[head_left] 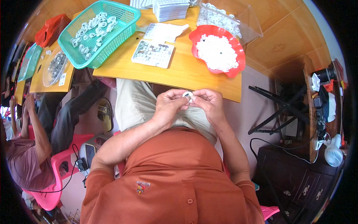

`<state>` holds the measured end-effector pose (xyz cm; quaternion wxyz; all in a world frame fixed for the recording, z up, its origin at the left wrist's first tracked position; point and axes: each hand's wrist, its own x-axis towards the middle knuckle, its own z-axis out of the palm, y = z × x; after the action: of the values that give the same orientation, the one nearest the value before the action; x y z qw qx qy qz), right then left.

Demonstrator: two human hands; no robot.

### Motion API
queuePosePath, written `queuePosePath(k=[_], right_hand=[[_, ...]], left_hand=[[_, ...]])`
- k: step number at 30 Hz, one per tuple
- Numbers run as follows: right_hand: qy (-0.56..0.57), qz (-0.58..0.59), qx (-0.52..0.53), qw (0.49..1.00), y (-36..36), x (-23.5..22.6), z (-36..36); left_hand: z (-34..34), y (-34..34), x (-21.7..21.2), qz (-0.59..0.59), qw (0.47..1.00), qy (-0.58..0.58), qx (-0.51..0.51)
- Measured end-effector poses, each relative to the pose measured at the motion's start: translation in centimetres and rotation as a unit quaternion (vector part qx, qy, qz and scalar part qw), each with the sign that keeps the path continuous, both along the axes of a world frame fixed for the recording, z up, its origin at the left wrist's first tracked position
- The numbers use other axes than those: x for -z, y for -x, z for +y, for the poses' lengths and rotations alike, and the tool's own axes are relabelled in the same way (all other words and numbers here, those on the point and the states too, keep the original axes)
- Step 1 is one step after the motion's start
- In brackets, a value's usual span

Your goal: Assembling small white plastic components by hand at a workbench.

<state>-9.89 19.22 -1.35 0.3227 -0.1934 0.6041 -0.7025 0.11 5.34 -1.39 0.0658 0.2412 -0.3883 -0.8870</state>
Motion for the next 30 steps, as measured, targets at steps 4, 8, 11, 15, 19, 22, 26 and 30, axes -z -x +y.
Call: queuePosePath(k=[4,8,11,15,19,22,26,30], right_hand=[[0.012,0.013,0.000,1.000,-0.3,0.0,0.0],[0.016,0.018,0.004,1.000,-0.5,0.3,-0.1],[0.017,0.015,0.003,1.000,-0.6,0.3,-0.2],[0.002,0.020,0.004,1.000,-0.6,0.3,-0.4],[-0.013,0.028,0.011,0.999,-0.7,-0.4,-0.9],[-0.008,0.042,0.001,0.999,-0.9,-1.5,-1.5],[-0.018,0.077,-0.016,0.997,-0.3,-3.3,-3.3],[-0.055,0.143,-0.032,0.988,1.8,-5.3,-6.8]], left_hand=[[0.1,0.1,0.4,0.000,1.000,0.013,-0.004],[0.1,0.1,0.5,0.002,1.000,0.017,-0.009],[0.0,0.1,0.7,0.000,1.000,0.008,-0.016],[-0.2,-0.1,0.3,-0.005,1.000,0.013,-0.017],[-0.8,-0.3,-0.6,-0.008,1.000,0.009,-0.015],[-1.1,-0.6,-1.5,-0.003,1.000,-0.006,-0.026],[-2.1,-0.9,-2.0,0.024,0.999,0.000,-0.046],[-3.3,-0.7,-2.6,0.043,0.995,-0.020,-0.086]])
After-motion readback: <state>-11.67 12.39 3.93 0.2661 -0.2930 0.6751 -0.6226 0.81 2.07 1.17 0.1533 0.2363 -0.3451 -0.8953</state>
